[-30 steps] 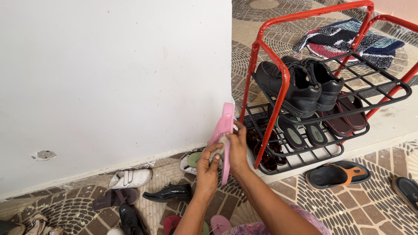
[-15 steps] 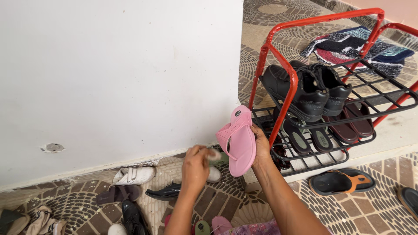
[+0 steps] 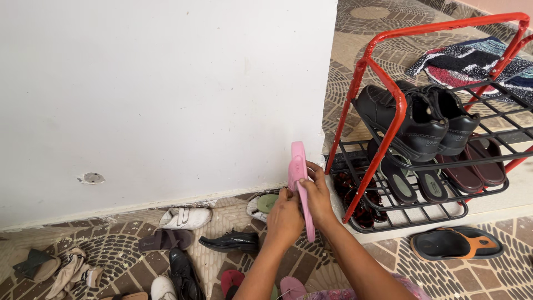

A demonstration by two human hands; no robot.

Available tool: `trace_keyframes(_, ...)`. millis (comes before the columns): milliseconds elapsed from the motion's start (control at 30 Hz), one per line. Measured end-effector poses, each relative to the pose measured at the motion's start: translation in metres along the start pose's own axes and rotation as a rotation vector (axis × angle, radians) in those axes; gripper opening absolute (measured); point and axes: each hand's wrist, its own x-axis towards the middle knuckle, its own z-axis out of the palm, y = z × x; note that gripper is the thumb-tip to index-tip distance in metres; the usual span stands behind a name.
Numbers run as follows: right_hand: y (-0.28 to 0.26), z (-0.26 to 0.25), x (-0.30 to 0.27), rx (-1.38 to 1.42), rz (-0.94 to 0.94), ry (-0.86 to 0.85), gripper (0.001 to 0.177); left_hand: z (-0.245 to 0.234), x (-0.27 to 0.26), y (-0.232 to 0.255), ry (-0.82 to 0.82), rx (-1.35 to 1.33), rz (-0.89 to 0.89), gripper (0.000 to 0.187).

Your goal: The person sits on the floor and wipes several pairs of shoes and sandals with a cloth. They handle a black patterned sandal, a pink slide, and a green slide, wiping the soles and uppers before placing them on a nearby red shoe rack.

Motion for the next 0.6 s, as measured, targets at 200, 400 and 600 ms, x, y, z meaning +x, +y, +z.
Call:
trace_keyframes(200,0.019,-0.003,-0.001,-0.162,-0.217,0.006,0.055,0.016,0.004,-0.023,-0.247,0.094,-0.112,0.03)
trace_keyframes(400,0.013,-0.03,0.021,-0.049,-0.112,0.171,0.059,0.009,0.019,-0.063,-0.321,-0.523,-0.105,0.028)
trace_keyframes(600,0.002,-0.03,0.022,0.415,0.326,0.262,0.051,-0.047,0.02,-0.055,0.305,-0.41,-0.312,0.027)
